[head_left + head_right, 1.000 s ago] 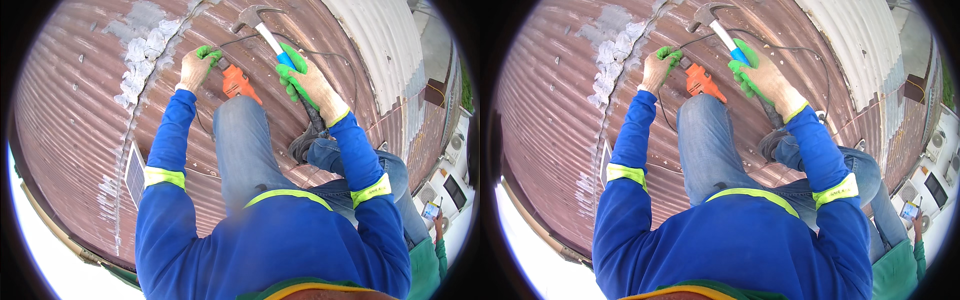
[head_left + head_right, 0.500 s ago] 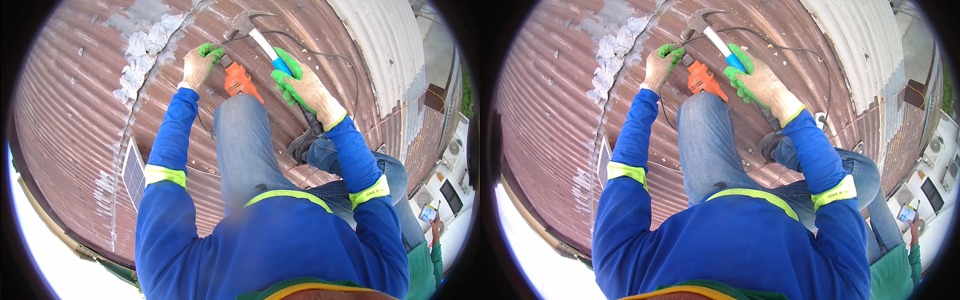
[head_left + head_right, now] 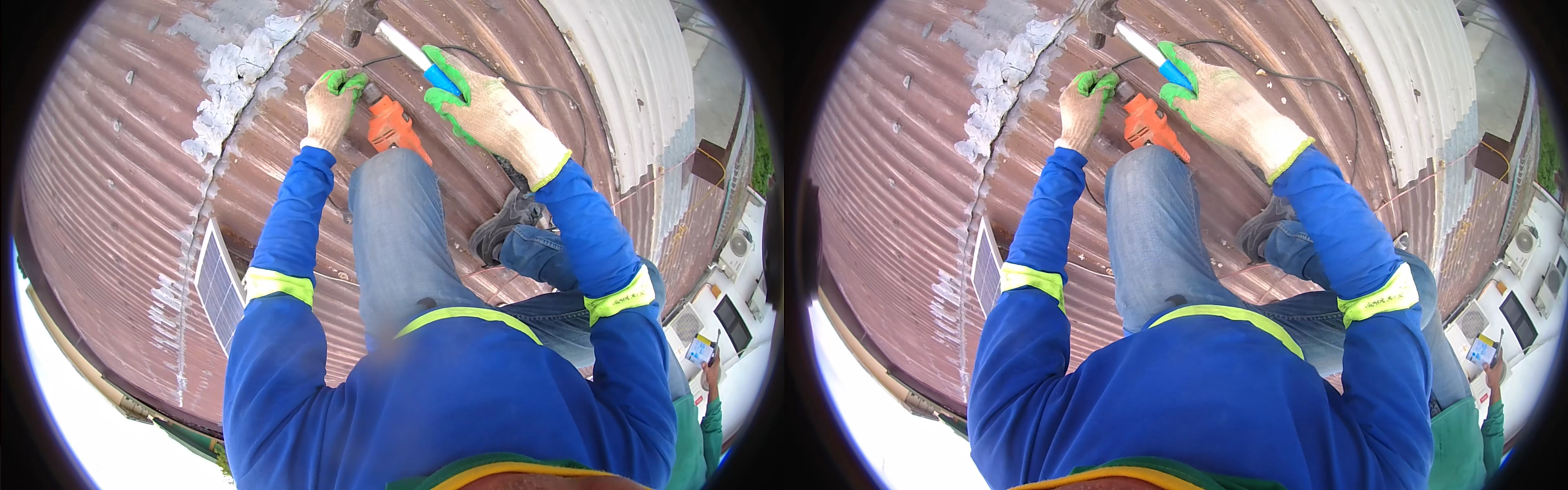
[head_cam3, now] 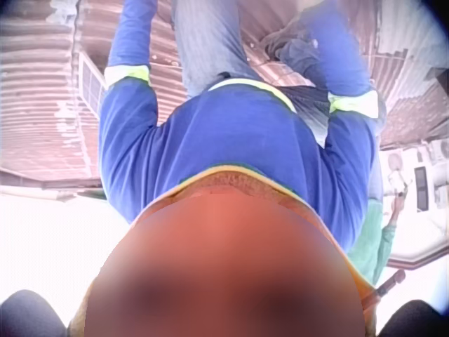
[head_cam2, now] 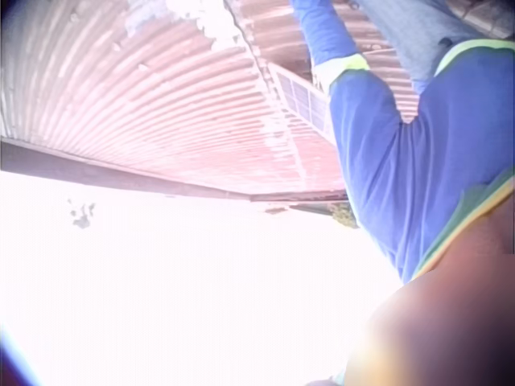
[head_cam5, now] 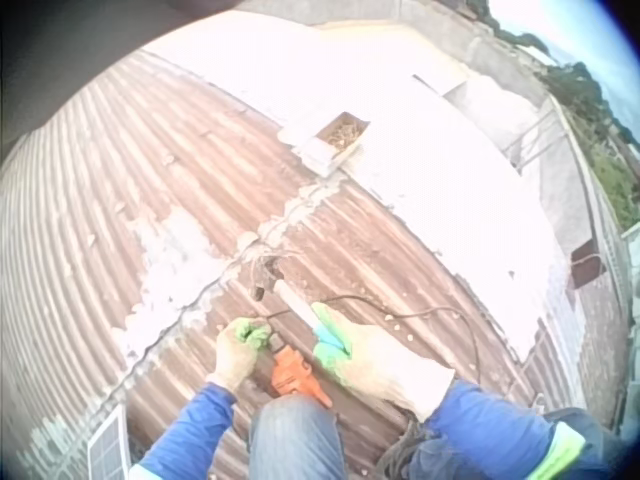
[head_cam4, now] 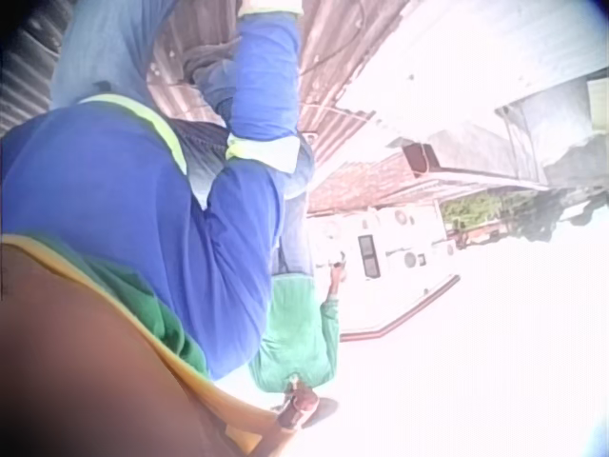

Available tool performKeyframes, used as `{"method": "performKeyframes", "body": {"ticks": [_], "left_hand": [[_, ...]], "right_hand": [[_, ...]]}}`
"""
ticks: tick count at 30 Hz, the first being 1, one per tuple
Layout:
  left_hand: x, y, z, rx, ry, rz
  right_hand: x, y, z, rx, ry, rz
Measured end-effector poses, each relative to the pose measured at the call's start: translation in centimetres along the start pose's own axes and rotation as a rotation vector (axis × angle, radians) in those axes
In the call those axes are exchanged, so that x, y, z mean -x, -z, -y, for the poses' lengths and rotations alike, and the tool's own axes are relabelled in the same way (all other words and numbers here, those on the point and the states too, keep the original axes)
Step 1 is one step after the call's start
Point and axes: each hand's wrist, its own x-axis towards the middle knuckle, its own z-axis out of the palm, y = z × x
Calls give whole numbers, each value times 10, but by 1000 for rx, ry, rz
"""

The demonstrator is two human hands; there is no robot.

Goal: The person uses a corded drill to fasten screws into a corrugated metal roof sheet. They repeatedly pick screws from a nearby box and drive them into the roof surface while standing on the roof. A second person is visible nearby but not directly involved in the fastening.

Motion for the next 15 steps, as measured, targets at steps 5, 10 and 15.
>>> {"method": "performKeyframes", "body": {"ticks": [5, 10, 15], "left_hand": [[-3, -6, 4, -11, -110, -7], [-2, -3, -4, -166, -191, -36], [-2, -3, -5, -123, -119, -5]], "right_hand": [[-9, 15, -1, 229, 61, 28], [-8, 9, -1, 70, 47, -96], [-7, 16, -3, 109, -145, 117]]}}
